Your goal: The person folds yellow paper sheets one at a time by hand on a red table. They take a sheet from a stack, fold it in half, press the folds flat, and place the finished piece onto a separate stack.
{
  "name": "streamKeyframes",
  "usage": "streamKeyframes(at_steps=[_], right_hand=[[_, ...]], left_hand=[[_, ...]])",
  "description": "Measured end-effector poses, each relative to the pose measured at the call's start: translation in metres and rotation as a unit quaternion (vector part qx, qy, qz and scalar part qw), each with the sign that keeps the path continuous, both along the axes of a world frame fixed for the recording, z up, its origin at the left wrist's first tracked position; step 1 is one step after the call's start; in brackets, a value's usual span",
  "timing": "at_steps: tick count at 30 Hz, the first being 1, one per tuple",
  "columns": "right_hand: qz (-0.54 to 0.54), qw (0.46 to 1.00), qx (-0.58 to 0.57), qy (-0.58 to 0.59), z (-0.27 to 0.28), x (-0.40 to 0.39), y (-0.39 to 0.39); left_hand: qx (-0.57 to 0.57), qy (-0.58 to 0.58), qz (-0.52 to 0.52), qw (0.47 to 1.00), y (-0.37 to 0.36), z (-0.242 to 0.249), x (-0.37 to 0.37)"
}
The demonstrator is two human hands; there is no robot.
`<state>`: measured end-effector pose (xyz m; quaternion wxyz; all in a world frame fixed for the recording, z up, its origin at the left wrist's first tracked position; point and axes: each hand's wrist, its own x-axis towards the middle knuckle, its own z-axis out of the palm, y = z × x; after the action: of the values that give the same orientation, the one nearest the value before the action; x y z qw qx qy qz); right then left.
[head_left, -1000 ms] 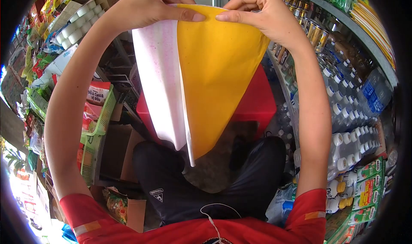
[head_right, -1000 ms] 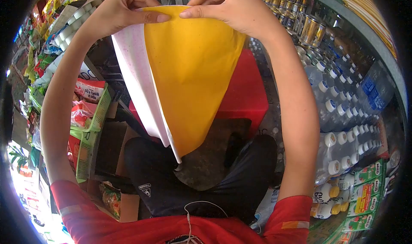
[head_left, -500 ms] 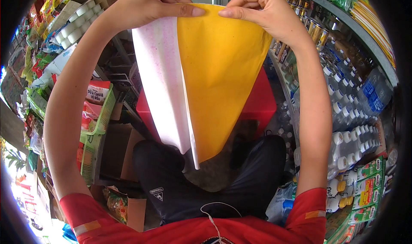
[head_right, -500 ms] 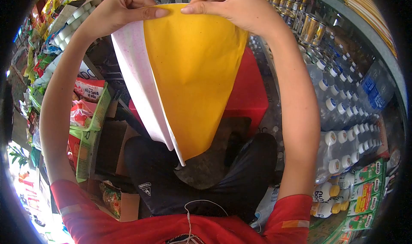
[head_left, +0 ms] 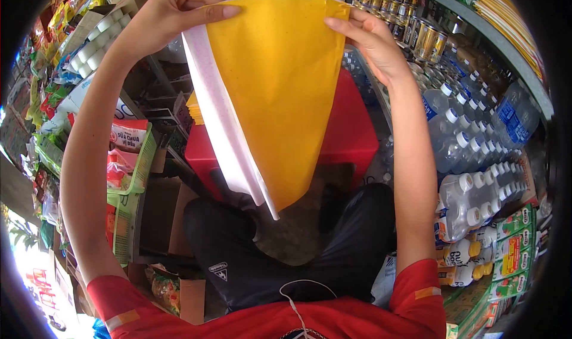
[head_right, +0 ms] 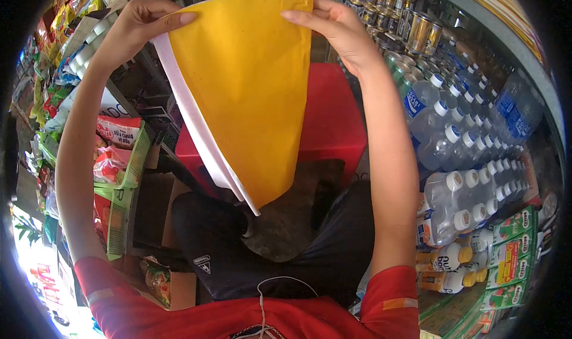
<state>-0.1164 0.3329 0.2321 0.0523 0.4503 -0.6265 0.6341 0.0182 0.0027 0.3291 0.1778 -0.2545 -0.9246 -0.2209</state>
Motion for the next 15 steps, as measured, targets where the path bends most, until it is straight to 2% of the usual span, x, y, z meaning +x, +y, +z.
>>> streamKeyframes(at_steps=[2,5,6,8,11,15], right_hand=[[-0.008,0.999,-0.014,-0.034,-0.001,-0.002,-0.004],[-0.007,0.996,-0.076,-0.038,0.002,-0.001,-0.008],[-0.005,0.995,-0.093,-0.040,0.003,0.000,-0.008],[-0.016,0.994,-0.103,-0.019,0.003,-0.006,-0.003],[-0.034,0.993,-0.113,-0.002,0.003,-0.015,-0.003],[-0.070,0.992,-0.106,-0.019,0.018,0.005,-0.011]], left_hand=[[-0.008,0.001,0.010,1.000,0.000,-0.002,0.002],[0.020,0.000,-0.028,0.999,-0.003,-0.008,0.003],[0.017,-0.011,-0.008,1.000,-0.006,-0.009,0.003],[0.011,-0.035,0.032,0.999,-0.012,-0.009,0.001],[0.053,-0.018,-0.013,0.998,-0.010,-0.016,0.002],[0.050,-0.040,-0.015,0.998,-0.008,-0.019,0.004]])
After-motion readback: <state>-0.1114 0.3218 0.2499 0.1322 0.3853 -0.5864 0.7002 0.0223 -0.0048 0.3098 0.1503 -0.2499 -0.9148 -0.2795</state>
